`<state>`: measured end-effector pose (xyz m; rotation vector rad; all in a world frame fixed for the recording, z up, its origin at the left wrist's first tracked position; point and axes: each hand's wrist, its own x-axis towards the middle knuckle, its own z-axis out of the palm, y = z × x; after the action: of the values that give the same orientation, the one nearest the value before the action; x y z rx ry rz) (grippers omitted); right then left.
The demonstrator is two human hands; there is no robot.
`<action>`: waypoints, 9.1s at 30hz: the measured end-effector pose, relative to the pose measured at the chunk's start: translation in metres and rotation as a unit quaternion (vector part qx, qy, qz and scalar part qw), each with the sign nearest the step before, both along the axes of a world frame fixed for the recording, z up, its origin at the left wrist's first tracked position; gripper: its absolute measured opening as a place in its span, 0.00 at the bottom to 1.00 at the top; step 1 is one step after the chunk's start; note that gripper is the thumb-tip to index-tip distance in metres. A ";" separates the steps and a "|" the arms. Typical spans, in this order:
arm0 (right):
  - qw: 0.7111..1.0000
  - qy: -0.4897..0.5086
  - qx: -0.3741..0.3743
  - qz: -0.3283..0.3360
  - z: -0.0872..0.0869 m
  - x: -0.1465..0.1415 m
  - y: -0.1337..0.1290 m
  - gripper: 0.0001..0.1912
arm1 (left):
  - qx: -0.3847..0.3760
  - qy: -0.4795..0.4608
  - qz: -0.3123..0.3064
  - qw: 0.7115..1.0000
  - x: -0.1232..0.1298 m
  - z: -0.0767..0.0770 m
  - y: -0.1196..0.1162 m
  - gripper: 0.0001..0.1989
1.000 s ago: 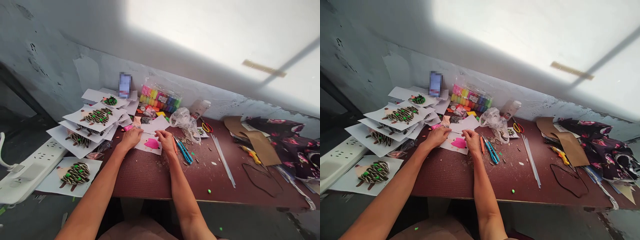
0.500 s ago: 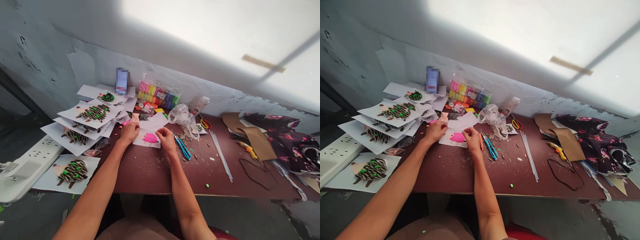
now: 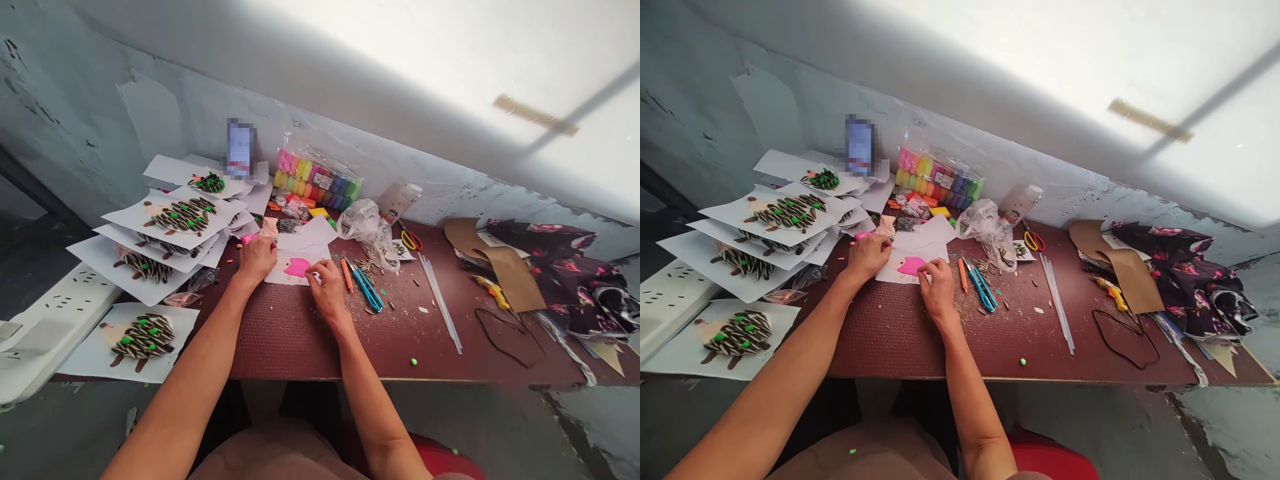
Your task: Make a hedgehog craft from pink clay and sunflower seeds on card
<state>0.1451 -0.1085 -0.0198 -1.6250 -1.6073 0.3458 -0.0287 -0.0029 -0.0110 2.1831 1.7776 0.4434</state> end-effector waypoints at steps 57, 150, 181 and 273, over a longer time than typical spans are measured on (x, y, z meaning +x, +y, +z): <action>0.929 -0.369 -0.010 0.039 -0.007 -0.014 -0.032 0.14 | -0.013 0.014 0.007 1.000 -0.001 0.003 -0.003 0.16; 0.944 -0.328 0.013 0.018 -0.010 -0.013 -0.034 0.14 | -0.018 0.011 0.010 1.000 -0.001 0.001 -0.003 0.16; 0.992 0.081 -0.042 0.087 0.028 -0.054 0.022 0.07 | -0.195 -0.713 -0.057 0.671 -0.003 0.012 -0.003 0.19; 0.930 0.366 -0.021 -0.021 0.017 -0.005 0.045 0.19 | -0.178 -0.708 -0.024 0.684 -0.014 0.005 0.002 0.12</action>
<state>0.1398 -0.0638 -0.0023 -1.3224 -0.9929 0.8542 -0.0432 -0.0008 -0.0061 0.8958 0.7384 1.1888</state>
